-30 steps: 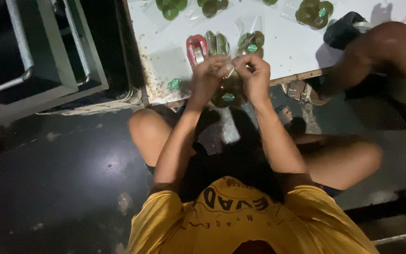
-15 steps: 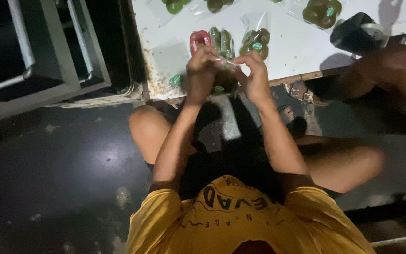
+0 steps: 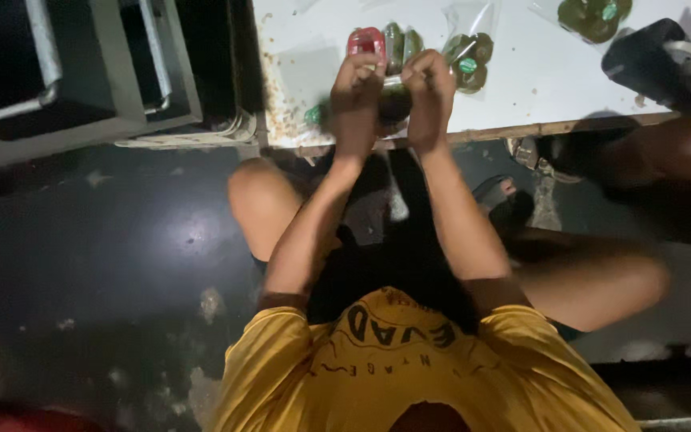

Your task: The person places green, leaf-wrapped food packets into clear plastic bags by hand and places them on a table.

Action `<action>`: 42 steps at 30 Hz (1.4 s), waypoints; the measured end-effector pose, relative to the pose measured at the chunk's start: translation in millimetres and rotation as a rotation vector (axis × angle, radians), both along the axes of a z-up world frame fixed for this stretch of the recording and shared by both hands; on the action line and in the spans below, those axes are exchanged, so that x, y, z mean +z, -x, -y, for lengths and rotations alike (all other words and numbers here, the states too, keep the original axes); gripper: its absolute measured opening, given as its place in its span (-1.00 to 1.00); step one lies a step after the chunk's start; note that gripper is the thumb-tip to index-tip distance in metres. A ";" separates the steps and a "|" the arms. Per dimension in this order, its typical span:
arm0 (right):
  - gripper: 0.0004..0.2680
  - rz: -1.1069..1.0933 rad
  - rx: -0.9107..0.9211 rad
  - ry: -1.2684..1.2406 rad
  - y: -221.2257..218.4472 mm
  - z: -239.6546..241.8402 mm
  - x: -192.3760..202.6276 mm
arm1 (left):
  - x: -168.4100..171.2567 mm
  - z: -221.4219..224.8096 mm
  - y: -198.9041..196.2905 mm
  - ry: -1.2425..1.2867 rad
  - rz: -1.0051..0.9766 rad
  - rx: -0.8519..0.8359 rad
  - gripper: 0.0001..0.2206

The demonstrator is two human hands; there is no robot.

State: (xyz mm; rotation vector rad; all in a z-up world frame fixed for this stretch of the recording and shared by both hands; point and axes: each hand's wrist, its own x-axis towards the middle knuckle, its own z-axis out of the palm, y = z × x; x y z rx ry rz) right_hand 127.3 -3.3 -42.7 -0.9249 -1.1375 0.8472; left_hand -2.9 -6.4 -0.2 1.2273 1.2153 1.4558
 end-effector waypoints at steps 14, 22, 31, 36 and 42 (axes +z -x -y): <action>-0.77 0.540 0.006 0.439 -2.3 21.5 -196.1 | 28.1 -1.3 21.6 -0.183 -0.184 0.142 -0.84; -0.91 -0.112 -0.095 0.663 -16.5 47.7 -32.7 | 38.5 9.4 8.2 -0.180 -0.247 0.073 -0.82; -0.62 0.533 -0.207 -0.004 -32.6 44.2 67.8 | 36.9 11.5 -7.9 -0.280 -0.239 -0.105 -0.81; -0.63 0.684 -0.007 0.049 -44.5 54.2 41.3 | 19.5 13.9 -8.5 -0.212 -0.088 -0.223 -0.82; -0.63 -0.647 0.024 0.575 -18.2 52.0 16.5 | 0.9 22.6 -41.8 -0.556 -0.402 -0.097 -0.77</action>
